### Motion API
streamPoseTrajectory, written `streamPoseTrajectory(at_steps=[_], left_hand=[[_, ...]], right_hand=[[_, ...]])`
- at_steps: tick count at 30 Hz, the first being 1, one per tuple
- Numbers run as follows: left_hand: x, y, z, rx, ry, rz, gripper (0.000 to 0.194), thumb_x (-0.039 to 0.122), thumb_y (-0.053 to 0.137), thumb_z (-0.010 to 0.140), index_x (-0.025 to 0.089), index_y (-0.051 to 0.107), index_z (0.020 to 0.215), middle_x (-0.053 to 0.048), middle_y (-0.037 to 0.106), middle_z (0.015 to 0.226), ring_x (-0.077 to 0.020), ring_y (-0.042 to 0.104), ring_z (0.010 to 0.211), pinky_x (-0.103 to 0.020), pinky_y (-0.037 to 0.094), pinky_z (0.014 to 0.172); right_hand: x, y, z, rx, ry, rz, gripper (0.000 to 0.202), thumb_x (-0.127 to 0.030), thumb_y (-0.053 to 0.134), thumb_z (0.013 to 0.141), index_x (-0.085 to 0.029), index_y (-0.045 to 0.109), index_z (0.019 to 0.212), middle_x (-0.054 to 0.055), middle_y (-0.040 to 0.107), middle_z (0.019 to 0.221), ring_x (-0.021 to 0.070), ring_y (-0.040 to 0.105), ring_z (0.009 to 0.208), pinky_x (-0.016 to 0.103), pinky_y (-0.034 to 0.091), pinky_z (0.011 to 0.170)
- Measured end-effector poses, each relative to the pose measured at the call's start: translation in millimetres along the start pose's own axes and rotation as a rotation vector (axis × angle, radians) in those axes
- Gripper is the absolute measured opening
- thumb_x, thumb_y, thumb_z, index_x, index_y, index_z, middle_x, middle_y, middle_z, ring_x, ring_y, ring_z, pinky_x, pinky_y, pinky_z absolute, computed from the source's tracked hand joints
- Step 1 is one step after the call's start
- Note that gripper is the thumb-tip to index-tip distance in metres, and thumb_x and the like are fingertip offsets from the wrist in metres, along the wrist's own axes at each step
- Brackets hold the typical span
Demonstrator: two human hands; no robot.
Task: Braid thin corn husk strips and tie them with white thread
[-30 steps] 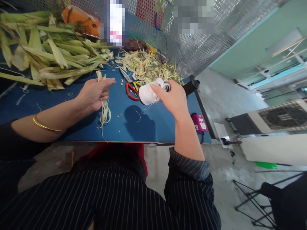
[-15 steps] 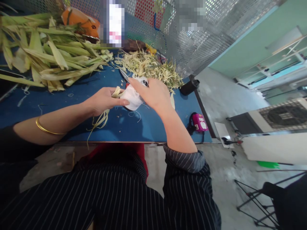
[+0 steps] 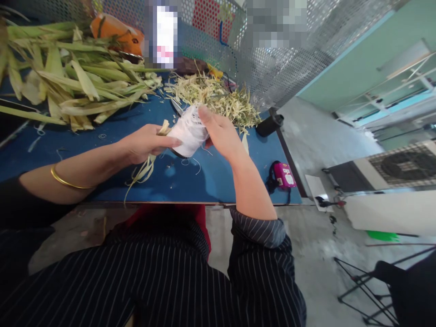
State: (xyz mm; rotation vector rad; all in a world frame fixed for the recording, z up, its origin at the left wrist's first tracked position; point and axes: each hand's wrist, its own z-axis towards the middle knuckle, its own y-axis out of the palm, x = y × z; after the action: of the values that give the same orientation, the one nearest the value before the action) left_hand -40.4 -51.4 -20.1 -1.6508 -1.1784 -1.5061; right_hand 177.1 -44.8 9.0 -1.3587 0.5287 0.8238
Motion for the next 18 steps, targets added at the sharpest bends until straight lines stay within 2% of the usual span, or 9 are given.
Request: streamPoseTrajectory(at_steps=[3, 6, 8, 10, 12, 16, 18], left_hand=[[1, -1.9, -1, -0.085, -0.064, -0.104, 0.034, 0.03, 0.077, 0.068, 0.018, 0.049, 0.054, 0.008, 0.025, 0.047, -0.0028, 0.016, 0.042, -0.025, 0.008, 0.045], [-3, -3.0, 0, -0.123, -0.092, -0.166, 0.035, 0.034, 0.077, 0.07, 0.018, 0.049, 0.055, 0.008, 0.024, 0.049, -0.0026, 0.015, 0.043, -0.024, 0.008, 0.045], [-5, -3.3, 1, -0.142, -0.113, -0.178, 0.034, 0.035, 0.078, 0.069, 0.018, 0.051, 0.056, 0.008, 0.024, 0.049, -0.0025, 0.015, 0.042, -0.024, 0.007, 0.045], [-6, -2.8, 2, -0.137, -0.11, -0.161, 0.032, 0.035, 0.08, 0.068, 0.017, 0.055, 0.059, 0.008, 0.024, 0.049, -0.0024, 0.015, 0.041, -0.025, 0.006, 0.043], [-5, -1.4, 2, -0.058, -0.029, -0.122, 0.027, 0.035, 0.08, 0.069, 0.017, 0.061, 0.066, 0.008, 0.029, 0.049, -0.0027, 0.017, 0.041, -0.025, 0.008, 0.042], [-4, 2.7, 2, 0.216, 0.251, 0.022, 0.022, 0.031, 0.08, 0.068, 0.016, 0.066, 0.075, 0.006, 0.045, 0.054, -0.0047, 0.029, 0.045, -0.025, 0.021, 0.044], [-6, 4.0, 2, 0.26, 0.322, 0.098, 0.024, 0.027, 0.083, 0.062, 0.017, 0.064, 0.072, 0.006, 0.046, 0.054, -0.0059, 0.034, 0.047, -0.024, 0.025, 0.046]], right_hand=[[18, 1, -3, -0.035, -0.004, 0.227, 0.087, -0.095, 0.034, 0.064, -0.025, 0.066, 0.104, 0.006, 0.072, 0.09, 0.0261, 0.07, 0.092, 0.044, 0.058, 0.075], [26, 11, -11, -0.055, -0.035, 0.368, 0.099, -0.093, 0.056, 0.049, -0.027, 0.057, 0.123, 0.009, 0.068, 0.12, 0.0298, 0.063, 0.113, 0.047, 0.056, 0.086], [26, 21, -16, -0.043, -0.051, 0.417, 0.103, -0.087, 0.067, 0.044, -0.027, 0.053, 0.127, 0.011, 0.064, 0.128, 0.0314, 0.06, 0.119, 0.049, 0.055, 0.089], [26, 28, -19, -0.001, -0.057, 0.432, 0.099, -0.081, 0.071, 0.047, -0.027, 0.051, 0.127, 0.012, 0.061, 0.132, 0.0315, 0.059, 0.12, 0.05, 0.055, 0.091], [27, 33, -19, 0.061, -0.055, 0.414, 0.093, -0.077, 0.071, 0.052, -0.027, 0.05, 0.127, 0.012, 0.06, 0.133, 0.0309, 0.06, 0.119, 0.05, 0.054, 0.092], [31, 36, -15, 0.17, -0.073, 0.392, 0.085, -0.071, 0.075, 0.054, -0.026, 0.049, 0.122, 0.01, 0.06, 0.129, 0.0286, 0.06, 0.118, 0.049, 0.052, 0.098], [32, 39, -15, 0.205, -0.106, 0.433, 0.082, -0.066, 0.079, 0.053, -0.025, 0.05, 0.119, 0.009, 0.062, 0.124, 0.0274, 0.06, 0.116, 0.049, 0.051, 0.1]])
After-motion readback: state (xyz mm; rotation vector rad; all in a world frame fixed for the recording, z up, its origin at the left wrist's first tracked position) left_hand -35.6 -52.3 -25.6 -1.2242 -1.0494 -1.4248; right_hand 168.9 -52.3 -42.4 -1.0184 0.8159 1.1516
